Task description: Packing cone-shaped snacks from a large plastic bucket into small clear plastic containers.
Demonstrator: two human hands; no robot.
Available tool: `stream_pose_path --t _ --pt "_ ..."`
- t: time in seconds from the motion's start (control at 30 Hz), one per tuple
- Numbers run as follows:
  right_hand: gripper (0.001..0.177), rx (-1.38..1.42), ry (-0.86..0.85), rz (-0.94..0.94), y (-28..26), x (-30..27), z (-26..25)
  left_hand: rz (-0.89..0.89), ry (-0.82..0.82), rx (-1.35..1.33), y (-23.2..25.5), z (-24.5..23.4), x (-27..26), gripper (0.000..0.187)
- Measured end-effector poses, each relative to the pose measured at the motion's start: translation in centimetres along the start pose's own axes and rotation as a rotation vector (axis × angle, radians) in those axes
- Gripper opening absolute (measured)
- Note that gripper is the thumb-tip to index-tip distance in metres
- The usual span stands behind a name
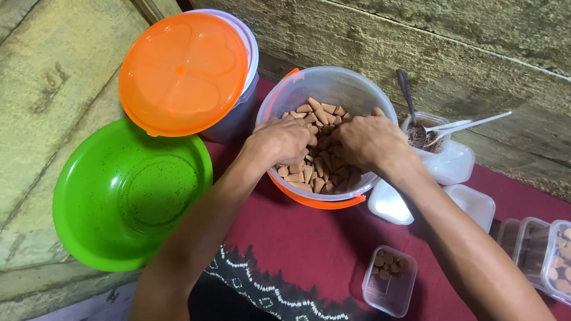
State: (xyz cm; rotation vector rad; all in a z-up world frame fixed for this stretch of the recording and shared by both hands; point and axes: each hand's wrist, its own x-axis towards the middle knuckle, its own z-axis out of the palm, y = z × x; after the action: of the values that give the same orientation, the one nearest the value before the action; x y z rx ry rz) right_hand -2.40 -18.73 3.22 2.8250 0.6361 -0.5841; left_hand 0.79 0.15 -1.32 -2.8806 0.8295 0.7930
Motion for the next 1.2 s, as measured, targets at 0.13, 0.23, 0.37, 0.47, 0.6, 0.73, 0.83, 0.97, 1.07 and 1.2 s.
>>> stream_pose_path --t 0.13,0.23,0.37,0.47,0.6,0.73,0.83,0.97,1.07,1.2 --pt "0.031 0.069 0.053 0.022 0.9 1.2 1.5 0.000 -0.078 -0.070 1.2 -3.1 -2.5 0.036" --pt "0.044 0.299 0.057 0.159 1.0 0.9 1.0 0.076 -0.088 -0.135 1.1 -3.2 -2.5 0.033" --pt "0.049 0.364 0.145 0.166 1.1 -0.1 0.5 0.068 -0.037 -0.127 0.6 -2.2 -1.6 0.015" --pt "0.047 0.398 0.167 0.164 0.4 -1.5 -1.4 0.019 0.026 -0.177 1.4 -3.3 -3.5 0.021" --pt "0.039 0.487 0.181 0.172 -0.3 -2.9 -2.9 -0.141 0.105 -0.238 1.5 -2.7 -3.1 0.032" --pt "0.036 0.538 0.191 0.165 -0.3 -2.8 -3.2 -0.175 0.093 -0.205 1.0 -1.0 -1.7 0.041" --pt "0.034 0.625 0.225 0.159 -0.2 -2.6 -3.3 -0.166 0.055 -0.201 1.0 -1.3 -1.7 0.045" --pt "0.036 0.709 0.349 0.087 0.6 -2.0 -2.1 -0.100 0.105 -0.172 0.3 -1.3 -1.2 0.032" --pt "0.036 0.762 0.427 0.042 0.4 -2.4 -2.2 -0.050 0.086 -0.133 0.8 -2.0 -1.5 0.027" --pt "0.035 0.838 0.476 0.006 0.2 -3.3 -2.9 -0.098 0.028 -0.187 1.8 -3.1 -2.7 0.019"
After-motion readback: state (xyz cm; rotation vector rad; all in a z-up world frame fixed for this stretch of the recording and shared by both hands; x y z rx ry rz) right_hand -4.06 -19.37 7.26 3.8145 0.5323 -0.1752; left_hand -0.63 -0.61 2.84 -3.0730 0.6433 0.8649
